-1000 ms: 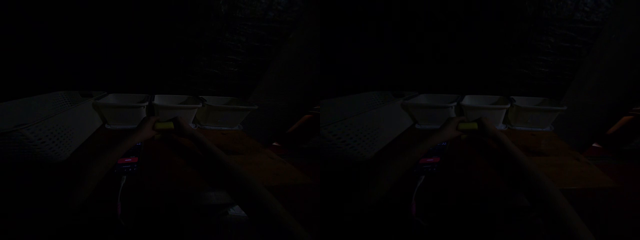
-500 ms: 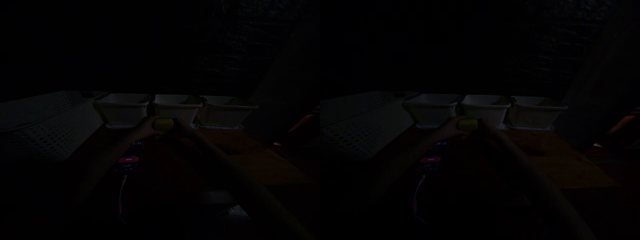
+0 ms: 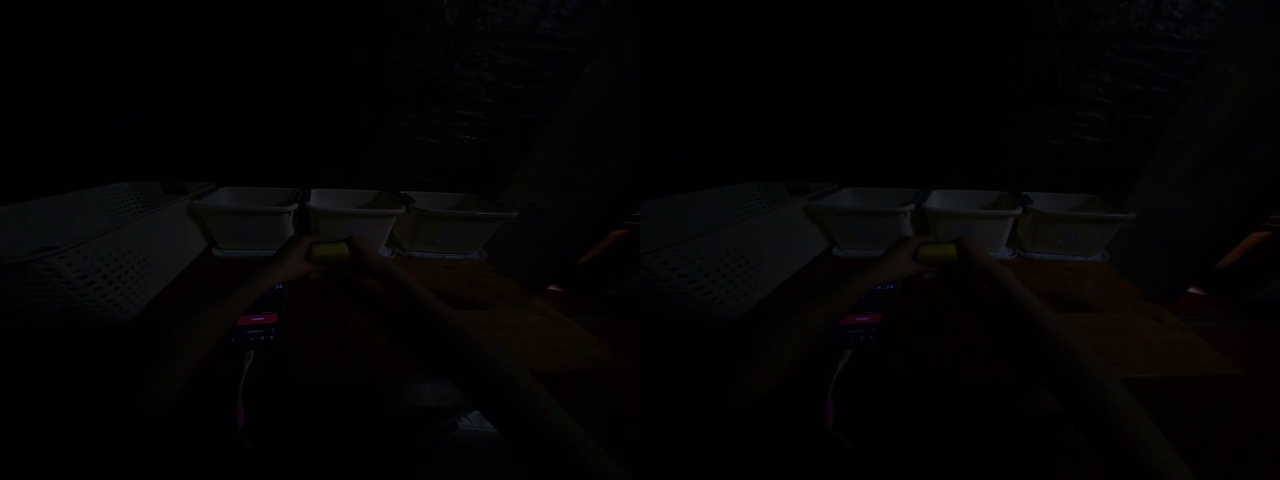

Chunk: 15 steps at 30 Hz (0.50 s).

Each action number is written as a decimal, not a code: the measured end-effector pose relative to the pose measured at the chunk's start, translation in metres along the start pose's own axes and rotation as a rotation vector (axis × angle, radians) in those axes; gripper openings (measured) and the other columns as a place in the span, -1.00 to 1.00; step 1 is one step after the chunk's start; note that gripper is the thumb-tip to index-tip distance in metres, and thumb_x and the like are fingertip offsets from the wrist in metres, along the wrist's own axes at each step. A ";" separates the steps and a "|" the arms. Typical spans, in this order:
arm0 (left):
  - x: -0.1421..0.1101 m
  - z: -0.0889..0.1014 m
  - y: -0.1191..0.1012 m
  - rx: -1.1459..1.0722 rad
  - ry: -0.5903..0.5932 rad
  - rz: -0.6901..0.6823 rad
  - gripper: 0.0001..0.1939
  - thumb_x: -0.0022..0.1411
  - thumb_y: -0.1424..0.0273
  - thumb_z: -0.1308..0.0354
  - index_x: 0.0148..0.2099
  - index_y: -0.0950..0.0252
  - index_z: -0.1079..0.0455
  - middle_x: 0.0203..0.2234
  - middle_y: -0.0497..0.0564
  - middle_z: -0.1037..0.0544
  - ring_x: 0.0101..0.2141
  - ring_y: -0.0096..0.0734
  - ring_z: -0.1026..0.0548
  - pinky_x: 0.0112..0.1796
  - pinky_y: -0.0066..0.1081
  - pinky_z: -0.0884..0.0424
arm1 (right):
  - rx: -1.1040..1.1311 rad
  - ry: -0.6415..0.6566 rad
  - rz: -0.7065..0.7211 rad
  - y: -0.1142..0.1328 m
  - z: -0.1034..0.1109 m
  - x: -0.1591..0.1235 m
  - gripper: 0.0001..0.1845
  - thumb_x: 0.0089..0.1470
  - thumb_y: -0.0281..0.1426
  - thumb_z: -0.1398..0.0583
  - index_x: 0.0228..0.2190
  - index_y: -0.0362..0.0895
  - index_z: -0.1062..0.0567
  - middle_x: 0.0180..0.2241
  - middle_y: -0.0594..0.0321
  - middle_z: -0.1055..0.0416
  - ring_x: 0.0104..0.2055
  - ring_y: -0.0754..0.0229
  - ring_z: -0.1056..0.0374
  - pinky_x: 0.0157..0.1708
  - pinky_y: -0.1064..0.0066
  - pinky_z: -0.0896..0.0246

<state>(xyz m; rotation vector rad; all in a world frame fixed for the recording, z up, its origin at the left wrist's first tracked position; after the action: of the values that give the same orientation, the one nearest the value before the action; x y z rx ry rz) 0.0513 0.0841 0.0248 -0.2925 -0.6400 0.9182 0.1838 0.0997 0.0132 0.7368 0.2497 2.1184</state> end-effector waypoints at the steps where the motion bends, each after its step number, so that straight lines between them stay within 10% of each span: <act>1: 0.000 0.000 0.000 -0.012 -0.003 0.001 -0.40 -0.16 0.43 -0.34 0.01 0.30 -0.36 -0.20 0.07 -0.52 -0.19 -0.19 -0.47 -0.19 -0.26 -0.38 | 0.006 0.017 0.003 -0.001 -0.001 0.001 -0.64 -0.27 -0.35 -0.34 -0.36 -0.27 -0.48 -0.40 0.08 -0.46 -0.38 0.18 -0.34 -0.39 0.42 -0.23; 8: -0.001 -0.003 0.007 -0.107 0.060 0.017 -0.31 -0.21 0.35 -0.38 0.03 0.35 -0.33 -0.15 0.15 -0.51 -0.18 -0.20 -0.48 -0.21 -0.28 -0.40 | 0.076 0.196 0.013 0.000 -0.011 0.004 -0.71 -0.21 -0.41 -0.30 -0.35 -0.26 -0.50 -0.36 0.08 -0.49 -0.37 0.18 -0.38 -0.40 0.41 -0.25; 15: 0.000 -0.003 0.009 -0.069 0.023 0.018 -0.33 -0.20 0.36 -0.37 0.03 0.35 -0.33 -0.17 0.16 -0.51 -0.20 -0.19 -0.48 -0.23 -0.27 -0.40 | 0.015 0.090 -0.026 -0.001 -0.007 0.000 -0.65 -0.25 -0.38 -0.32 -0.33 -0.26 -0.48 -0.33 0.02 -0.46 -0.34 0.13 -0.36 -0.36 0.34 -0.26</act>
<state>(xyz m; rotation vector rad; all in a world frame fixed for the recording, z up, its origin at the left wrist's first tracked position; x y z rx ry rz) 0.0472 0.0889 0.0183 -0.3708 -0.6495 0.9097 0.1804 0.1015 0.0069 0.6446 0.3219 2.1297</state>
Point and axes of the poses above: each hand's wrist, its own x-axis towards the middle knuckle, its own z-axis out of the back of the hand, y = z × x, the point moved 7 cm from there along x, towards the middle knuckle
